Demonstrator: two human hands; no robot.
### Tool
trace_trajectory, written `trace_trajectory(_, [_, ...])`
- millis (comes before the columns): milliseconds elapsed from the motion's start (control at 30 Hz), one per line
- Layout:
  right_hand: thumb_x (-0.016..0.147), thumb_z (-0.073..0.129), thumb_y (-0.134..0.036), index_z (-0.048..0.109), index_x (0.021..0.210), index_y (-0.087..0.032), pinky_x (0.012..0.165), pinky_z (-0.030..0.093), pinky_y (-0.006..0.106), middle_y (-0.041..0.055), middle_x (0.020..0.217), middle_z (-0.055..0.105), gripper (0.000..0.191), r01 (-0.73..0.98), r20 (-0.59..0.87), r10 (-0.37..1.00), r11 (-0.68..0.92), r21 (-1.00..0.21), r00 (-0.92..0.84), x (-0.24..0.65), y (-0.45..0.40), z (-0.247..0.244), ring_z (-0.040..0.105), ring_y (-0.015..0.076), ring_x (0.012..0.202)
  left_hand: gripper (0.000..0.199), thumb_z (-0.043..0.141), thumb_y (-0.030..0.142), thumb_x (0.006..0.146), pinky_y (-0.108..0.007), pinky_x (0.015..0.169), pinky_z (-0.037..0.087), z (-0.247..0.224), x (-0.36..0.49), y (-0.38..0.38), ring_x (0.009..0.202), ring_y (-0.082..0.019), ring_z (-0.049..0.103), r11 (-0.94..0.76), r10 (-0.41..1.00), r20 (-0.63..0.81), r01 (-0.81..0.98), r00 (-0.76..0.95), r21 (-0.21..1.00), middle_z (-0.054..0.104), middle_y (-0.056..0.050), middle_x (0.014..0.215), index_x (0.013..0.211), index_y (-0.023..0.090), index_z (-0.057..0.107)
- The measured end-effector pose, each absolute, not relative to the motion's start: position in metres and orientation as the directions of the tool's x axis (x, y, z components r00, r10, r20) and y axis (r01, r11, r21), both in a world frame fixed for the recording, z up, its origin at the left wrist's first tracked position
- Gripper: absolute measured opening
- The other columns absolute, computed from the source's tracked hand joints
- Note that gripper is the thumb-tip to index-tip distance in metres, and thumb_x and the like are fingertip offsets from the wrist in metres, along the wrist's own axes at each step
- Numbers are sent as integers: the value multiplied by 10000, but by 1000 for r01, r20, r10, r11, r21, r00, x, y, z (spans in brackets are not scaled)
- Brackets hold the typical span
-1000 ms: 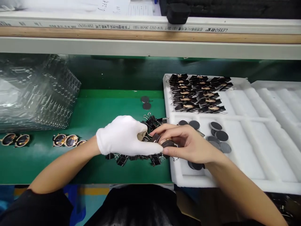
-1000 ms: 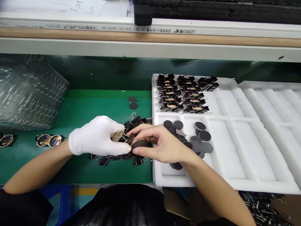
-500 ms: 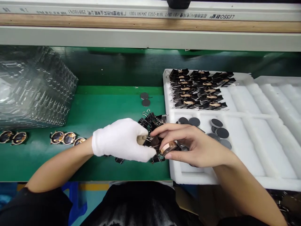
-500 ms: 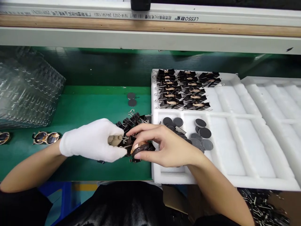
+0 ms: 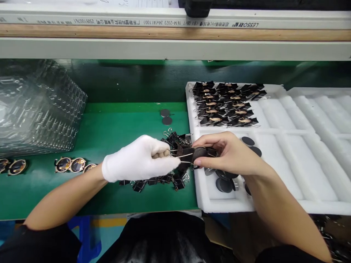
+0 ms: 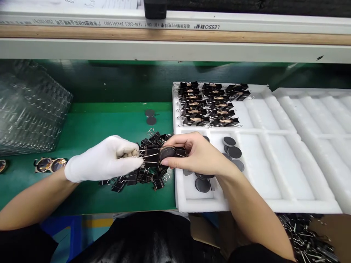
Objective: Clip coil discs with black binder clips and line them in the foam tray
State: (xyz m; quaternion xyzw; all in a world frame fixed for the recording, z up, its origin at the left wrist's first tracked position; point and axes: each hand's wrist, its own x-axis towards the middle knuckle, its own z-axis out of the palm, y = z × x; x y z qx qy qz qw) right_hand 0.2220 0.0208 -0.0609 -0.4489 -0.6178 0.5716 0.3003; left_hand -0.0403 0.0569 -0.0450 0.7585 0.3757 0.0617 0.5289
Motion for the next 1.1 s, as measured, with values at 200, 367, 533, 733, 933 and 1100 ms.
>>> trace_trajectory(200, [767, 870, -307, 793, 861, -224, 570, 534, 271, 17, 799, 763, 147, 314, -114, 894, 31, -949, -433, 224, 20, -61, 685, 171, 676, 460, 576, 502, 914, -218, 431, 253, -49, -36, 52, 481, -65, 330, -124, 604, -370, 542, 706, 831, 433, 61, 518, 597, 186, 468])
trace_trajectory(367, [786, 858, -363, 793, 888, -230, 589, 548, 288, 15, 823, 773, 180, 349, -103, 898, 60, -935, -428, 225, 18, -62, 714, 188, 708, 453, 588, 502, 903, -215, 450, 274, -46, -37, 53, 484, -67, 345, -229, 622, -328, 565, 711, 793, 444, 63, 517, 599, 186, 477])
trace_trajectory(533, [882, 794, -365, 780, 972, -294, 701, 559, 364, 16, 886, 793, 116, 484, 196, 917, 355, -800, -348, 219, 11, -63, 741, 220, 779, 535, 382, 566, 1010, -247, 551, 428, -40, -38, 55, 531, -117, 523, -129, 625, -381, 572, 681, 810, 615, 5, 609, 716, 187, 618])
trace_trajectory(733, [948, 721, -310, 758, 1158, -346, 857, 508, 450, 30, 1234, 770, 215, 648, 470, 784, 610, -457, -406, 217, 9, -71, 729, 302, 1109, 550, 393, 633, 1005, -267, 567, 465, -39, -30, 51, 487, -126, 531, 106, 541, -465, 492, 700, 864, 584, 17, 543, 760, 187, 603])
trace_trajectory(933, [815, 855, -469, 519, 1494, -297, 1073, 494, 468, 83, 1404, 665, 777, 496, 275, 891, 433, -753, -361, 223, 12, -58, 625, 313, 1280, 483, 487, 586, 965, -236, 477, 295, -38, -32, 52, 520, -95, 395, -162, 696, -331, 589, 637, 792, 453, 52, 589, 674, 205, 430])
trace_trajectory(1100, [858, 798, -443, 757, 1048, -234, 727, 543, 337, 38, 1014, 776, 285, 447, -36, 944, 122, -886, -327, 217, 13, -57, 712, 216, 844, 449, 520, 569, 960, -229, 490, 253, -39, -33, 52, 556, -86, 321, -302, 689, -271, 606, 673, 736, 404, 64, 616, 709, 198, 482])
